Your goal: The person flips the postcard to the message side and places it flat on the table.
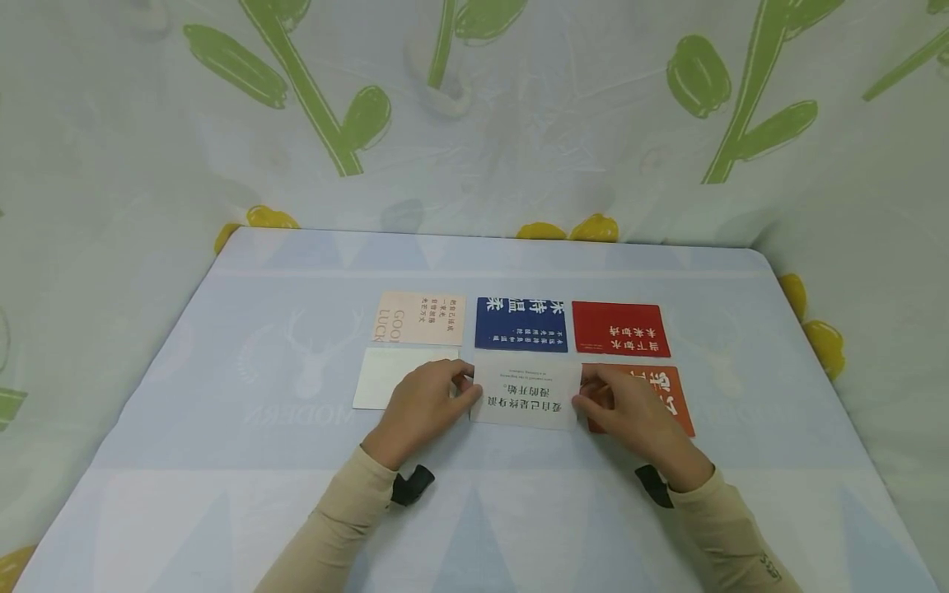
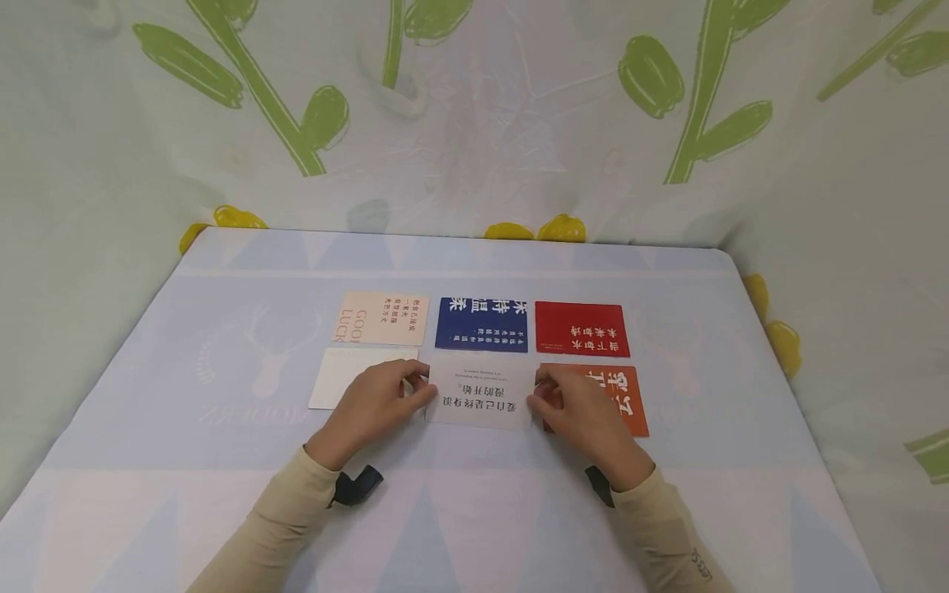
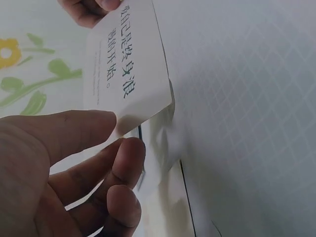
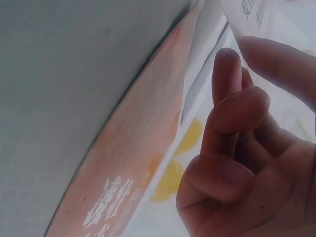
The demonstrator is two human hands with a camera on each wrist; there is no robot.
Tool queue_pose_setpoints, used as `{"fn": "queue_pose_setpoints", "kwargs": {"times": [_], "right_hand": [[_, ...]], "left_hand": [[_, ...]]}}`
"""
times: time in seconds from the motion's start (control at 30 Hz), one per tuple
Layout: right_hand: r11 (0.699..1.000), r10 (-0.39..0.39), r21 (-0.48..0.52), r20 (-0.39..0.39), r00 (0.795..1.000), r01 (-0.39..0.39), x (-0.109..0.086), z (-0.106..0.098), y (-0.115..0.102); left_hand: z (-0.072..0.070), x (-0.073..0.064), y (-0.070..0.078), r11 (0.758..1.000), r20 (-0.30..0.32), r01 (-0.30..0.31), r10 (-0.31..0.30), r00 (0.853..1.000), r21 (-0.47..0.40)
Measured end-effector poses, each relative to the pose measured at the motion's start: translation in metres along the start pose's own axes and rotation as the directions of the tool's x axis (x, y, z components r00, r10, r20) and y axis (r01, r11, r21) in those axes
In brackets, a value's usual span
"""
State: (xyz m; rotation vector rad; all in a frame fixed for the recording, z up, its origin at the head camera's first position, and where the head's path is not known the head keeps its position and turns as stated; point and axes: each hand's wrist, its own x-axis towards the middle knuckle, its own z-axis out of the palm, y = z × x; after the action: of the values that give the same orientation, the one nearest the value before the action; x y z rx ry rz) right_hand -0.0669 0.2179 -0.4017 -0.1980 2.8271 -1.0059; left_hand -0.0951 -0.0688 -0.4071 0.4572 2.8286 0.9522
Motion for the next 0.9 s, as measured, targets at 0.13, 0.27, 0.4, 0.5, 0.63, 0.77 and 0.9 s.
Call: {"fn": "queue_pose_setpoints", "kwargs": {"times": [0.13,0.27,0.4,0.5,0.63,0.77,0.9], "right_hand": [[1.0,0.005,0.006,0.003,1.0,-0.005,-0.0003,0.0008,0.0013],[1.0,0.001,-0.001,0.004,1.0,-0.001,-0.0007,0.0005,0.0018],[1.0,-0.01,0.0,0.007,1.0,0.01,-0.0005,0.0,0.0023],[1.0,-0.011,0.017,0.016,1.0,0.011,-0.0007,-0.0002,0.0028],[0.999,-0.001,0.038,0.03,1.0,0.0,-0.0018,-0.0003,0.0034],[0.998,0.015,0.058,0.037,0.999,-0.018,-0.0025,-0.001,0.0026],[0.995,0.044,0.083,0.047,0.998,-0.048,-0.0018,-0.0024,0.001]], "left_hand": [[-0.001,-0.0012,-0.0003,1.0,0.018,0.014,-0.013,1.0,-0.026],[-0.0013,-0.0021,-0.0002,0.997,0.051,0.048,-0.045,0.998,-0.065],[-0.0001,-0.0028,-0.0011,0.992,0.084,0.074,-0.065,0.994,-0.101],[0.0005,-0.0034,-0.0023,0.986,0.109,0.088,-0.073,0.991,-0.141],[0.0009,-0.0043,-0.0032,0.98,0.132,0.103,-0.08,0.988,-0.173],[0.0009,-0.0039,-0.0034,0.978,0.141,0.106,-0.081,0.987,-0.18],[0.0,-0.0032,-0.0032,0.978,0.144,0.104,-0.079,0.987,-0.183]]}}
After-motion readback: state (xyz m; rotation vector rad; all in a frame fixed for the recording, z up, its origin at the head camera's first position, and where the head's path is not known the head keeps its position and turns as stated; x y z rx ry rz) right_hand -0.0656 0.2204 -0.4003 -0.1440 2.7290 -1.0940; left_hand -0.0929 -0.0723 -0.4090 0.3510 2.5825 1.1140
